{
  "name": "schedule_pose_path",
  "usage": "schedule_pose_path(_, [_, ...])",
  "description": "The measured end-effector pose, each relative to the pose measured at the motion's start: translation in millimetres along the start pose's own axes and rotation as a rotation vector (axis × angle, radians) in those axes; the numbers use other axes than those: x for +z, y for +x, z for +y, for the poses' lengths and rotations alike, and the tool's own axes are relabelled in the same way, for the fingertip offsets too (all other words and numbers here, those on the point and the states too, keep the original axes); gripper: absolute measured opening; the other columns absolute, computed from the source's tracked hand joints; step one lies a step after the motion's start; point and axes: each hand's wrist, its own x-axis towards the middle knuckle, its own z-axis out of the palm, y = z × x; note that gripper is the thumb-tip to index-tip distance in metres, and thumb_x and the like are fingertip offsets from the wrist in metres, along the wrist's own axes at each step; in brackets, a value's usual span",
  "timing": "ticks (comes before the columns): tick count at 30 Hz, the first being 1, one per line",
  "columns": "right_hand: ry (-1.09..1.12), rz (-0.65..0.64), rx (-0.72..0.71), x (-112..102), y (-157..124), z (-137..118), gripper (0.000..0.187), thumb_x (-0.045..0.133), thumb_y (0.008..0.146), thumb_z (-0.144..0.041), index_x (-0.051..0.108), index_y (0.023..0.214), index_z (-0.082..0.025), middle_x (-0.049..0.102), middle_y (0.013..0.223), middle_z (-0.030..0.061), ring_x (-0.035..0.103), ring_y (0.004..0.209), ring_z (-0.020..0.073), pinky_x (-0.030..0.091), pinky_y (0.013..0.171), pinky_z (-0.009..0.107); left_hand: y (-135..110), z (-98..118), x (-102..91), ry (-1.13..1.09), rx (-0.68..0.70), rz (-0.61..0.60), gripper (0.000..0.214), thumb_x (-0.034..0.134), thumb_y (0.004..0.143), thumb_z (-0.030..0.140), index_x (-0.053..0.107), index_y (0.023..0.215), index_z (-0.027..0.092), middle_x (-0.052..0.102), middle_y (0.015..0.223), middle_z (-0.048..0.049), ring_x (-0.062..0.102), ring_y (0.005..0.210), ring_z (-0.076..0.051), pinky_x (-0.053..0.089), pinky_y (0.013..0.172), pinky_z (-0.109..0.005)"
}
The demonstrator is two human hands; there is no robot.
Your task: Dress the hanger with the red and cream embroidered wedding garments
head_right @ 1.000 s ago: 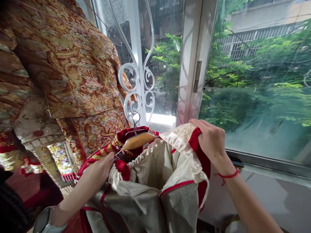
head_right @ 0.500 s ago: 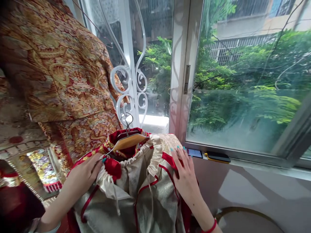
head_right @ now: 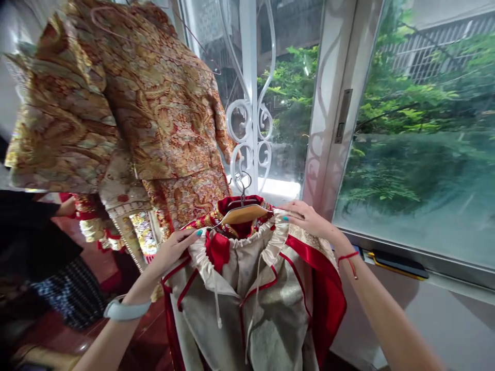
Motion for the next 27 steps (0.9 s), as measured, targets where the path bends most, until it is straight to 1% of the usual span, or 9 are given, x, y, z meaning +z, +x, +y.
schedule_pose_path(3, [-0.056, 0.017, -0.072, 7, -1, 3, 0.034, 0.047, 0.095, -0.032, 0.067, 0.122, -0.029, 0.062, 0.095, 0.0068, 0.059, 0.091, 0.0223, 0.050, 0.085, 0.039, -5, 10, 12.5, 0.022, -0.080, 0.269, 0.038, 0.041, 0.086, 0.050, 0.057, 0.068, 0.020, 0.062, 0.066, -0.0011, 0.055, 0.068, -0.019, 0.041, 0.063, -0.028])
schedule_pose_path(6, [-0.086, 0.058, -0.119, 17, -6, 6, 0.033, 0.044, 0.096, -0.027, 0.067, 0.120, -0.029, 0.060, 0.093, 0.0062, 0.057, 0.088, 0.0218, 0.049, 0.082, 0.038, -9, 32, 25.7, 0.097, -0.157, 0.579, 0.033, 0.039, 0.090, 0.042, 0.061, 0.079, 0.019, 0.067, 0.080, -0.0053, 0.059, 0.076, -0.021, 0.043, 0.068, -0.030])
schedule_pose_path(8, [-0.076, 0.081, -0.115, 23, -11, 6, 0.033, 0.043, 0.097, -0.028, 0.067, 0.120, -0.028, 0.058, 0.090, 0.0056, 0.056, 0.087, 0.0217, 0.049, 0.080, 0.037, -10, 48, 32.9, 0.182, -0.130, 0.747, 0.033, 0.036, 0.093, 0.037, 0.063, 0.086, 0.019, 0.069, 0.089, -0.0087, 0.060, 0.084, -0.024, 0.044, 0.074, -0.034])
schedule_pose_path(11, [-0.062, 0.115, -0.088, 28, -17, 5, 0.034, 0.041, 0.097, -0.029, 0.066, 0.121, -0.028, 0.057, 0.088, 0.0052, 0.055, 0.087, 0.0217, 0.050, 0.079, 0.036, -10, 67, 40.0, 0.316, -0.008, 0.875, 0.033, 0.035, 0.096, 0.033, 0.064, 0.091, 0.019, 0.069, 0.090, -0.0108, 0.059, 0.088, -0.027, 0.043, 0.080, -0.039])
schedule_pose_path(13, [-0.056, 0.129, -0.075, 30, -19, 3, 0.035, 0.040, 0.098, -0.028, 0.065, 0.122, -0.028, 0.058, 0.089, 0.0053, 0.055, 0.087, 0.0218, 0.050, 0.079, 0.036, -9, 73, 42.2, 0.387, 0.040, 0.910, 0.033, 0.034, 0.098, 0.032, 0.065, 0.091, 0.019, 0.070, 0.089, -0.0111, 0.059, 0.086, -0.027, 0.042, 0.079, -0.040])
schedule_pose_path(17, [-0.055, 0.164, -0.069, 34, -21, -1, 0.037, 0.038, 0.098, -0.025, 0.065, 0.123, -0.028, 0.059, 0.090, 0.0064, 0.054, 0.087, 0.0224, 0.049, 0.079, 0.037, -2, 83, 48.0, 0.496, 0.118, 0.891, 0.035, 0.034, 0.099, 0.030, 0.065, 0.087, 0.021, 0.069, 0.084, -0.0093, 0.057, 0.082, -0.026, 0.040, 0.075, -0.040])
schedule_pose_path(21, [-0.047, 0.162, -0.090, 37, -20, -3, 0.039, 0.035, 0.099, -0.027, 0.064, 0.125, -0.027, 0.060, 0.086, 0.0070, 0.052, 0.081, 0.0228, 0.048, 0.073, 0.036, 4, 100, 65.7, 0.598, 0.238, 0.865, 0.032, 0.038, 0.099, 0.025, 0.064, 0.081, 0.022, 0.068, 0.077, -0.0062, 0.054, 0.075, -0.023, 0.037, 0.069, -0.037])
schedule_pose_path(24, [-0.036, 0.147, -0.094, 40, -20, -4, 0.040, 0.035, 0.099, -0.027, 0.063, 0.128, -0.027, 0.059, 0.085, 0.0069, 0.052, 0.081, 0.0229, 0.047, 0.072, 0.036, 6, 103, 79.5, 0.673, 0.269, 0.795, 0.030, 0.039, 0.098, 0.021, 0.065, 0.083, 0.022, 0.068, 0.079, -0.0067, 0.055, 0.078, -0.023, 0.038, 0.071, -0.038])
schedule_pose_path(27, [-0.057, 0.152, -0.042, 43, -17, -3, 0.040, 0.036, 0.099, -0.027, 0.062, 0.128, -0.028, 0.060, 0.091, 0.0073, 0.052, 0.087, 0.0236, 0.048, 0.079, 0.038, 3, 89, 81.8, 0.588, 0.210, 0.657, 0.029, 0.036, 0.099, 0.023, 0.065, 0.102, 0.020, 0.071, 0.098, -0.0103, 0.057, 0.092, -0.027, 0.043, 0.082, -0.042])
